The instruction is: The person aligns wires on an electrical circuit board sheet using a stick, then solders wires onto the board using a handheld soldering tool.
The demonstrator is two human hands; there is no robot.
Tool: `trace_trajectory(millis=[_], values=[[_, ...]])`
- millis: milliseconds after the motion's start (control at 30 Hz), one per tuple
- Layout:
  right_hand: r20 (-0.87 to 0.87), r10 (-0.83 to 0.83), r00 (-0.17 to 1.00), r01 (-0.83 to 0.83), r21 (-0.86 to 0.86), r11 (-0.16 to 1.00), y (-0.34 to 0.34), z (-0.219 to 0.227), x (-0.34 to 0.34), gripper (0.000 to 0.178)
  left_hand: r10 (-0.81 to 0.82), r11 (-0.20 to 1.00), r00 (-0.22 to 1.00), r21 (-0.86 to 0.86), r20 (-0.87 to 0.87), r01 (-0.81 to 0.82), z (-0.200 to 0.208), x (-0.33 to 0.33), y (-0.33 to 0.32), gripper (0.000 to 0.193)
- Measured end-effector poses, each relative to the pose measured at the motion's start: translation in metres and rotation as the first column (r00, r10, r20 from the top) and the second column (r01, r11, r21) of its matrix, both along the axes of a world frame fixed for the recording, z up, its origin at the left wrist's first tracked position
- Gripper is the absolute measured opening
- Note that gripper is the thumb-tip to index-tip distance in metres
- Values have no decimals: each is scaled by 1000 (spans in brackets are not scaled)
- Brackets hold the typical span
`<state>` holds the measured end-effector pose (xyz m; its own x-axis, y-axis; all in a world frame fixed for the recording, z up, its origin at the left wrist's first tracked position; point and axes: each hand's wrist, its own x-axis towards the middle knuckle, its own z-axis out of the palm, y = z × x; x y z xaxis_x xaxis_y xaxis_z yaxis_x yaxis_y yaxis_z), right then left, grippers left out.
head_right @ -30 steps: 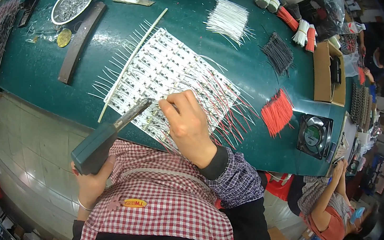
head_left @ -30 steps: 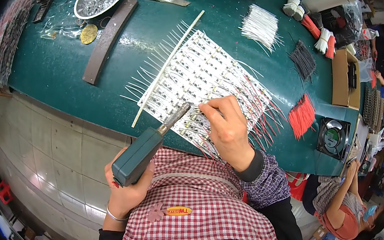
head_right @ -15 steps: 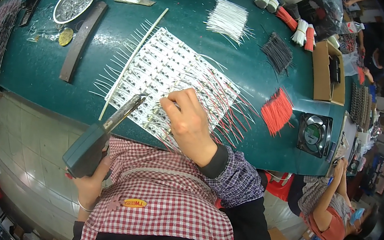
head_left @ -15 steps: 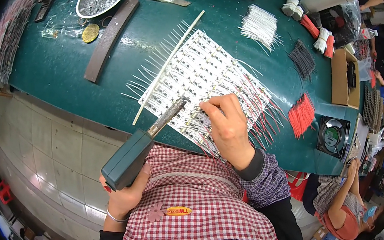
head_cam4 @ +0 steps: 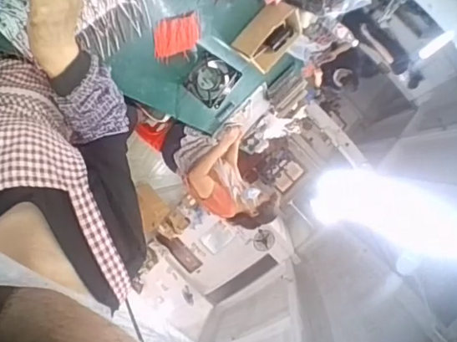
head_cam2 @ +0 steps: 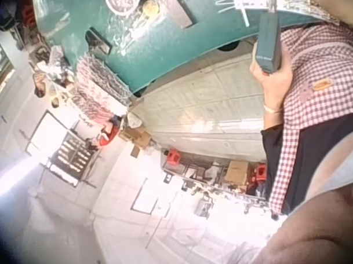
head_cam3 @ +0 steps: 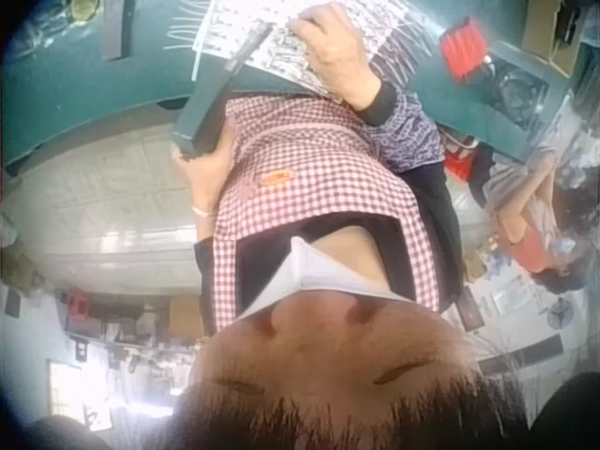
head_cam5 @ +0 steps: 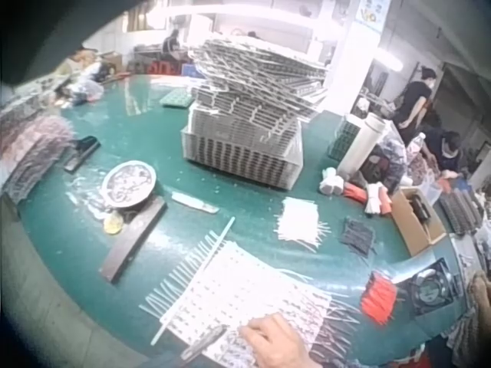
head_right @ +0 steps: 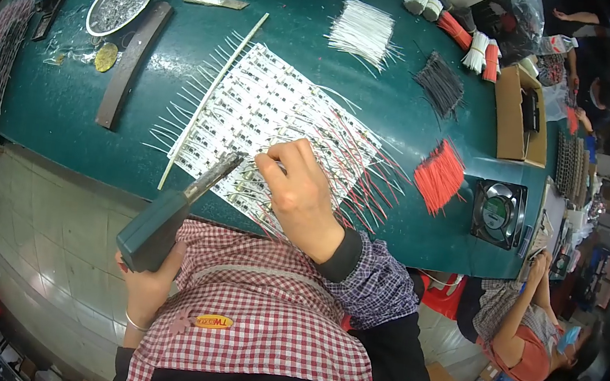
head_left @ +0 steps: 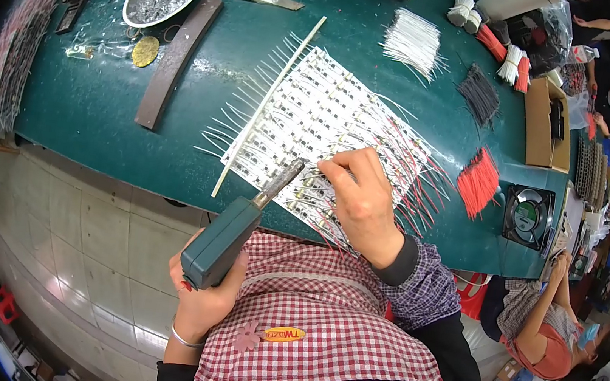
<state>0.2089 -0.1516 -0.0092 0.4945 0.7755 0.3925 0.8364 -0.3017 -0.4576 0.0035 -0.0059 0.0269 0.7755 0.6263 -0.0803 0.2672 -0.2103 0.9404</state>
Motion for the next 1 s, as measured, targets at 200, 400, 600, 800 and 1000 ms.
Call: trace_trajectory(millis=[200, 400, 600, 800, 1000], values=[[-9, 1, 1000, -1, -7, 1000, 0, 0, 0, 35, 10, 989, 997, 150, -73, 1, -10, -14, -3, 18], [-17, -4, 1000, 4, -4, 1000, 0, 2, 0, 36, 323, 921, 944, -205, -72, -331, 3, -10, 5, 27], [-52, -22, 998, 23, 26, 999, 0, -2, 0, 37, 460, 768, 806, 289, 373, -571, 17, -9, 52, 38], [-75, -41, 996, 45, 60, 997, 0, 0, -3, 36, 463, 801, 866, 328, 190, -500, 29, 5, 93, 36], [-83, -23, 996, 28, 56, 998, 0, 3, -1, 35, 520, 824, 794, 63, 314, -564, 17, 12, 79, 32]])
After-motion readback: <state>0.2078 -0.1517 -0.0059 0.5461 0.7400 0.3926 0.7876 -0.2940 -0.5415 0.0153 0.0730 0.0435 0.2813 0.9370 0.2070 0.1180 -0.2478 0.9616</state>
